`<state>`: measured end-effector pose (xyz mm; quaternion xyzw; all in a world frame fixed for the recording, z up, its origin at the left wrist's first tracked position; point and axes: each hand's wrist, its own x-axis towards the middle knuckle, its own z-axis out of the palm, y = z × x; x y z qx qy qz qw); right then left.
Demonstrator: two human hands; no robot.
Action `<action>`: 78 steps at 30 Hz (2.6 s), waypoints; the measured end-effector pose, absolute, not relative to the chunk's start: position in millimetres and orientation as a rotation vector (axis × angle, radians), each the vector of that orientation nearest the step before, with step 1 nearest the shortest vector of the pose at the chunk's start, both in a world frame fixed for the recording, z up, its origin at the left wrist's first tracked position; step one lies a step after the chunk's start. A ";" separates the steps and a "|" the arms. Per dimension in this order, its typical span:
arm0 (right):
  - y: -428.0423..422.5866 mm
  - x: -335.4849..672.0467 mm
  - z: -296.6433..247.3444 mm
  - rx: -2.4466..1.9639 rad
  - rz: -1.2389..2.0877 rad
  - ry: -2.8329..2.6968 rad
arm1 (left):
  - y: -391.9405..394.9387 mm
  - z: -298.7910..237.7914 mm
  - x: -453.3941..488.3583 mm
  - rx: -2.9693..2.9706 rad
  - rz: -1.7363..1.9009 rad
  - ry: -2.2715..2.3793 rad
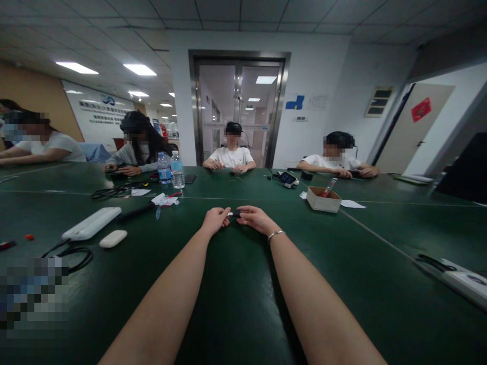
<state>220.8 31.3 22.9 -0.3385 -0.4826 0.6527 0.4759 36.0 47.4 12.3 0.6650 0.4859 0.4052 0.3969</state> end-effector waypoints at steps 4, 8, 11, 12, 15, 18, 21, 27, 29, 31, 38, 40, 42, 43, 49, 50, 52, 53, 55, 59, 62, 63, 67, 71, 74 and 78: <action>31.4 221.1 24.2 -0.823 1.613 -1.185 | 43.2 15.4 33.6 1.776 0.991 1.283; 31.2 221.0 25.0 -0.838 1.620 -1.183 | 40.0 17.9 31.7 1.827 0.946 1.339; 30.8 220.8 25.4 -0.843 1.623 -1.177 | 39.3 17.9 31.9 1.831 0.962 1.341; 30.7 220.8 25.5 -0.842 1.623 -1.177 | 39.5 17.6 32.2 1.829 0.972 1.337; 30.6 220.7 25.7 -0.840 1.623 -1.171 | 40.8 16.3 32.8 1.811 1.003 1.328; 30.6 220.7 25.7 -0.845 1.619 -1.168 | 42.2 15.0 32.6 1.798 1.022 1.319; 30.2 220.5 25.7 -0.852 1.615 -1.169 | 43.4 13.3 31.8 1.801 1.031 1.302; 28.5 219.6 26.9 -0.864 1.602 -1.166 | 47.2 9.3 31.9 1.792 1.063 1.244; 28.7 219.5 27.0 -0.861 1.605 -1.163 | 48.3 9.3 32.2 1.780 1.065 1.220; 29.3 219.6 26.9 -0.861 1.607 -1.157 | 48.9 10.0 32.5 1.748 1.062 1.202; 30.5 219.5 26.5 -0.896 1.599 -1.130 | 45.1 15.1 33.3 1.636 1.084 1.152; 30.2 219.3 26.7 -0.897 1.598 -1.129 | 43.1 16.9 33.2 1.633 1.083 1.130; 29.8 219.2 26.8 -0.895 1.597 -1.131 | 41.4 18.7 32.8 1.642 1.076 1.109; 29.6 219.2 26.8 -0.892 1.598 -1.132 | 40.8 19.3 32.6 1.651 1.075 1.099; 30.1 219.1 26.4 -0.882 1.599 -1.124 | 40.3 20.4 31.0 1.724 1.086 1.016; 30.3 219.2 26.3 -0.881 1.598 -1.124 | 40.2 20.5 30.8 1.729 1.087 1.009; 30.5 219.3 26.0 -0.884 1.594 -1.127 | 39.8 21.0 30.6 1.716 1.079 1.021; 30.6 219.4 25.8 -0.884 1.591 -1.130 | 39.5 21.4 30.6 1.699 1.073 1.035; 30.6 219.8 25.3 -0.876 1.585 -1.144 | 39.0 22.1 30.9 1.660 1.062 1.067; 30.3 220.4 24.6 -0.868 1.573 -1.175 | 40.7 21.7 31.5 1.618 1.042 1.105; 29.5 220.6 25.2 -0.876 1.570 -1.191 | 43.9 20.3 31.6 1.592 1.024 1.123; 29.2 220.6 25.6 -0.875 1.571 -1.194 | 44.7 20.0 31.6 1.585 1.017 1.130; 28.1 220.3 27.2 -0.874 1.577 -1.190 | 45.0 20.5 32.0 1.571 1.004 1.140; 27.6 219.8 28.1 -0.888 1.572 -1.183 | 42.9 22.0 32.5 1.573 1.002 1.141; 27.8 220.0 28.0 -0.881 1.575 -1.183 | 43.5 21.1 32.3 1.582 0.994 1.144; 28.9 220.9 26.7 -0.876 1.584 -1.187 | 47.8 17.0 31.2 1.603 0.981 1.138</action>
